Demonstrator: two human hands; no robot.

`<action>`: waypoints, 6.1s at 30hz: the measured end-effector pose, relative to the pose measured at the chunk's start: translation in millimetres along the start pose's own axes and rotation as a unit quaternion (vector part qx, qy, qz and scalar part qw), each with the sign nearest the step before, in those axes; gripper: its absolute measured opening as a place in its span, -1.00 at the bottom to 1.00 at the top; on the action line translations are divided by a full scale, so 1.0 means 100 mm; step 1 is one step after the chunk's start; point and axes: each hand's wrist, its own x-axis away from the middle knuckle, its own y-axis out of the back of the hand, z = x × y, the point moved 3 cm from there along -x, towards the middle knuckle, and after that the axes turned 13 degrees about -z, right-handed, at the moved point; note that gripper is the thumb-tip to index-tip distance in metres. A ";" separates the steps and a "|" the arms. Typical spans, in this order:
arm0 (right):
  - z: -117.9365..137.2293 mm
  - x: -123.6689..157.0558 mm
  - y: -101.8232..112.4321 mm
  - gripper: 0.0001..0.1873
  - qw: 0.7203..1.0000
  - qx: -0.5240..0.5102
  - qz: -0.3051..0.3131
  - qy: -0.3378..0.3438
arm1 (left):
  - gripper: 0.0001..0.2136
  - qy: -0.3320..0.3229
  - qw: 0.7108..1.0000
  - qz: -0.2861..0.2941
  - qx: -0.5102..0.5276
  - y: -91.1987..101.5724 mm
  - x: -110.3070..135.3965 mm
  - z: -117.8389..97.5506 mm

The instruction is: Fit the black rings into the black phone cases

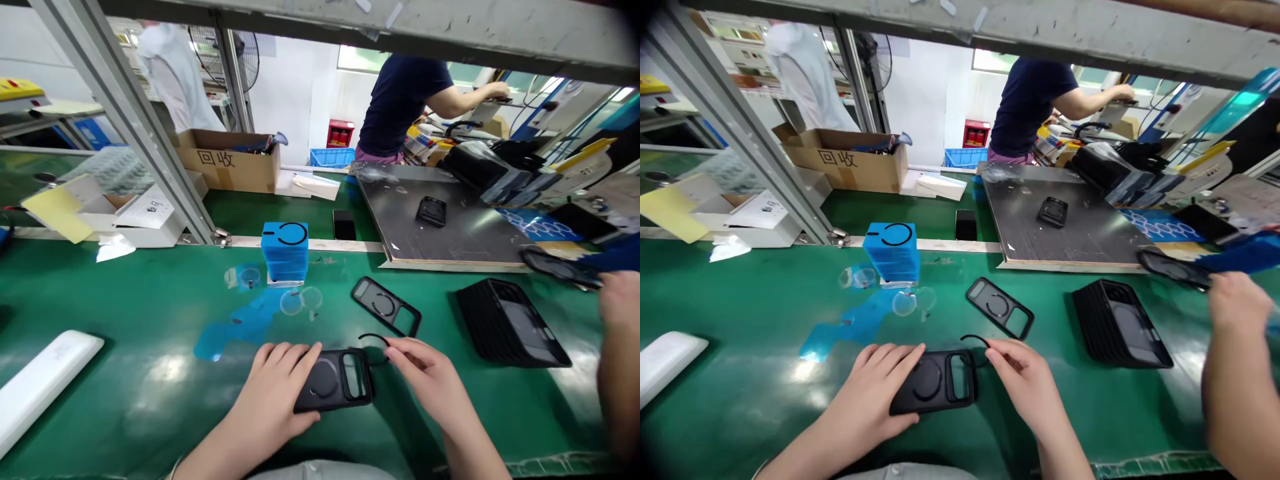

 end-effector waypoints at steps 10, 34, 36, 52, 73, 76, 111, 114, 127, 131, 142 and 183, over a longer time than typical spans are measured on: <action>-0.18 0.13 -0.48 -0.44 0.961 -0.249 -0.060 -0.102 | -0.20 -0.018 0.999 -0.027 0.008 -0.15 0.00 -0.11; 0.13 0.42 -0.59 -0.67 0.965 0.175 0.165 0.103 | -0.36 -0.042 0.996 -0.062 0.045 -0.10 0.17 0.16; 0.15 0.44 -0.59 -0.67 0.959 0.195 0.155 0.136 | -0.39 -0.051 0.996 -0.065 0.036 -0.11 0.18 0.16; 0.30 0.44 -0.52 -0.83 0.845 0.257 0.175 0.436 | -0.45 -0.108 0.989 -0.100 -0.026 -0.13 0.19 0.13; 0.17 0.56 -0.47 -0.76 0.820 0.195 0.208 0.497 | -0.48 -0.123 0.986 -0.114 -0.003 -0.12 0.17 0.17; 0.16 0.51 -0.42 -0.74 0.815 0.180 0.218 0.505 | -0.55 -0.141 0.979 -0.144 -0.015 -0.13 0.21 0.16; 0.24 0.20 -0.31 -0.13 0.868 0.181 0.299 0.352 | -0.52 -0.026 0.866 -0.497 -0.044 1.34 -0.32 0.50; 0.26 0.26 -0.43 -0.07 0.847 0.224 0.332 0.350 | -0.49 0.086 0.896 -0.433 0.033 1.57 -0.78 0.69; 0.12 0.09 -0.14 -0.61 0.908 0.184 0.143 0.349 | -0.62 0.193 0.933 -0.279 0.117 1.55 -1.32 0.85; 0.14 0.08 -0.20 -0.66 0.910 0.169 0.128 0.357 | -0.65 0.158 0.945 -0.271 0.088 1.63 -1.31 0.81; 0.08 0.12 -0.15 -0.70 0.911 0.151 0.070 0.377 | -0.75 -0.067 0.988 -0.118 -0.081 2.01 -1.47 0.74; 0.09 0.08 -0.23 -0.70 0.949 0.133 0.098 0.267 | -0.87 0.031 0.989 -0.127 -0.065 1.93 -1.63 0.50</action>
